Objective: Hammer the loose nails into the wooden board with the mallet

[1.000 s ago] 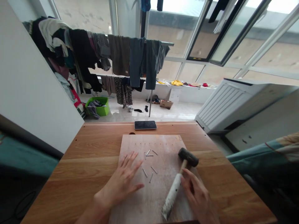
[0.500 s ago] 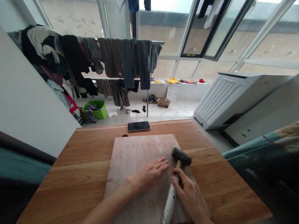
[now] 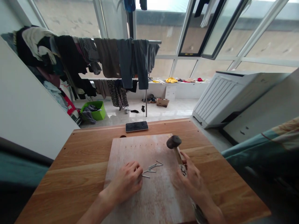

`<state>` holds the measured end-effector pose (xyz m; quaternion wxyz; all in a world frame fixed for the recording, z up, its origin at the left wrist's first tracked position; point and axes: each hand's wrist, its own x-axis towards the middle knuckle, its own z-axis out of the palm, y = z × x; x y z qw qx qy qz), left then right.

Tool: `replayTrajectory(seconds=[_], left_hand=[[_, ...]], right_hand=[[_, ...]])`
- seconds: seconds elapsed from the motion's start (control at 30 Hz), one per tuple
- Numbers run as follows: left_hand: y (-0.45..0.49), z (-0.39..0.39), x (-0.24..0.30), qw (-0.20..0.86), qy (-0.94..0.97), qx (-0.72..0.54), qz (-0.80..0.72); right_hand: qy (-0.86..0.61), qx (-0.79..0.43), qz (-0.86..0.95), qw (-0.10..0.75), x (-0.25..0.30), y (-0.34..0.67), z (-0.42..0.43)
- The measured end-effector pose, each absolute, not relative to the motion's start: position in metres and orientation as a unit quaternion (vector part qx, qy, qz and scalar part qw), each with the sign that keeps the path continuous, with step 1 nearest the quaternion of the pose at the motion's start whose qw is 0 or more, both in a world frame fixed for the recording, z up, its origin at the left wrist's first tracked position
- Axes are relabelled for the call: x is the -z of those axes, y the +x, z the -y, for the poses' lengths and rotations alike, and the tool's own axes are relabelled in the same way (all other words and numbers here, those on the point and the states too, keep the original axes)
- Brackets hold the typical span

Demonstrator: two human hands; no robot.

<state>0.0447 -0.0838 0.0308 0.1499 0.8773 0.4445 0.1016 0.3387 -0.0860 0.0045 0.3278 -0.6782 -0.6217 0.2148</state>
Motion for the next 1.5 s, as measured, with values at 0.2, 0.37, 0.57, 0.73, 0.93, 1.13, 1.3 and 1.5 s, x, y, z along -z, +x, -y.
replayTrajectory(seconds=[0.2,0.37,0.57,0.73,0.93,1.13,1.3,1.5], left_hand=[[0.069,0.075,-0.033,0.101,0.894,-0.036,-0.436],[0.093,0.068,-0.037,0.005,0.938,-0.012,-0.347],[0.111,0.066,-0.038,-0.086,0.952,-0.015,-0.294],[0.108,0.072,-0.037,-0.095,0.962,-0.077,-0.244],[0.101,0.074,-0.030,-0.116,0.967,-0.114,-0.194],[0.099,0.077,-0.029,-0.146,0.976,-0.096,-0.133],[0.110,0.076,-0.034,-0.146,0.980,-0.068,-0.121],[0.116,0.072,-0.050,-0.100,0.980,-0.047,-0.165]], right_hand=[[-0.662,-0.259,0.657,0.254,-0.002,0.337,0.067],[-0.671,-0.386,0.589,0.231,-0.012,0.339,0.043],[-0.659,-0.407,0.544,0.324,-0.018,0.339,0.007],[-0.644,-0.407,0.542,0.355,-0.007,0.334,-0.007],[-0.623,-0.429,0.531,0.384,0.003,0.332,-0.007],[-0.610,-0.437,0.532,0.393,0.003,0.334,-0.006],[-0.605,-0.434,0.536,0.397,0.006,0.336,-0.007],[-0.603,-0.429,0.539,0.402,0.006,0.336,-0.007]])
